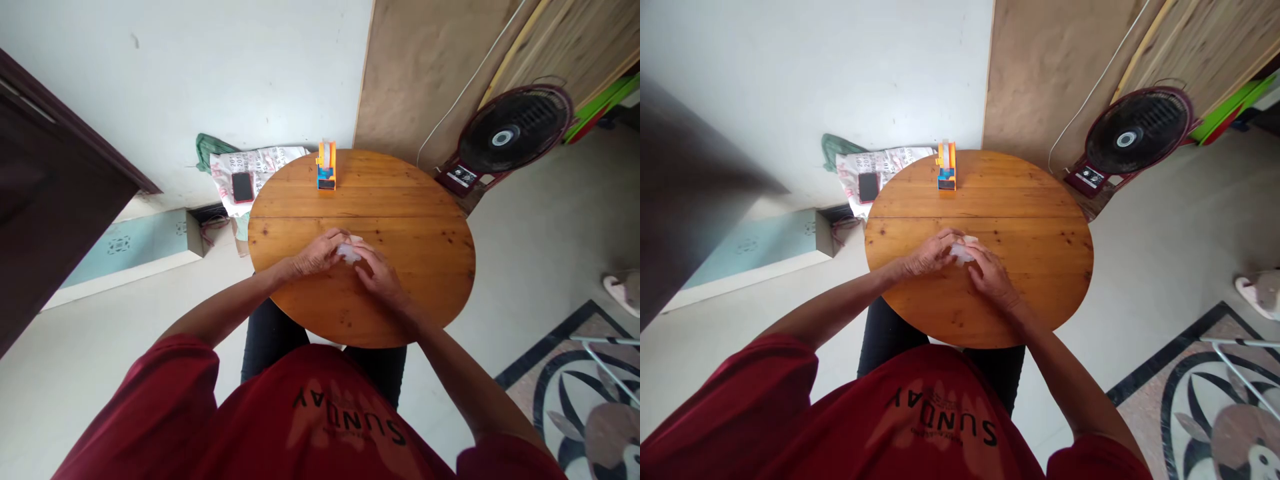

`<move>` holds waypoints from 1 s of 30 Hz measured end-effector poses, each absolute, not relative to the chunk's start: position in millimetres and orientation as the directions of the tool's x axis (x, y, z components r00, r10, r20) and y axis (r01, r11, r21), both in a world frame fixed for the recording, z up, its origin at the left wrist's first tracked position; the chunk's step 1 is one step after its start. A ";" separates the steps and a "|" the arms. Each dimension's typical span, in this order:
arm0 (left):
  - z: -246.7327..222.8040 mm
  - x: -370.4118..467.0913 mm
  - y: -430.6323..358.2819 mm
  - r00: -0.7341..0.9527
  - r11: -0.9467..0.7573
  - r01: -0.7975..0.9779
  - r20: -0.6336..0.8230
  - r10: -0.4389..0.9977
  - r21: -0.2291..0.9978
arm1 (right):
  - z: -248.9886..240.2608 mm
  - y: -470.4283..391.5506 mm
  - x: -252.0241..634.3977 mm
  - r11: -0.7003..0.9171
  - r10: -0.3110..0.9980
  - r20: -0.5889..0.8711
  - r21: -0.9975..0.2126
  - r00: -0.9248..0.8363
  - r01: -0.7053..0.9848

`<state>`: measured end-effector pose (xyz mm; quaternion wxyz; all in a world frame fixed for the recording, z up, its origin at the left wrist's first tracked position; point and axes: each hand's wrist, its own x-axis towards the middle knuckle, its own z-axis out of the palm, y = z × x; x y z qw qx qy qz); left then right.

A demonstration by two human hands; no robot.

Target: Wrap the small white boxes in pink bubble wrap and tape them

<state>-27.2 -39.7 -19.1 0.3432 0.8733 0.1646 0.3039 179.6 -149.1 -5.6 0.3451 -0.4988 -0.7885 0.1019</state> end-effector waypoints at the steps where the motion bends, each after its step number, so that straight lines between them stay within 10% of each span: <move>1: -15.3 -25.4 -40.6 0.743 -0.630 0.064 0.384 0.548 0.774 | -3.0 -149.0 179.2 0.463 0.865 0.445 -0.524 -0.234 0.715; 8: -2.8 -12.2 -35.2 0.744 0.128 -0.079 -0.027 0.668 0.989 | 7.5 -137.1 174.6 0.242 0.954 0.298 -0.726 -0.022 0.643; 17: 3.9 -12.9 -31.2 0.756 0.223 -0.002 -0.145 0.638 0.975 | -7.1 -107.5 179.1 0.054 0.997 0.065 -0.971 0.039 0.234; 30: -9.1 -2.0 -31.9 0.709 0.345 -0.181 -0.121 0.694 0.921 | -18.3 -92.6 190.0 0.002 0.998 0.020 -0.962 0.065 0.272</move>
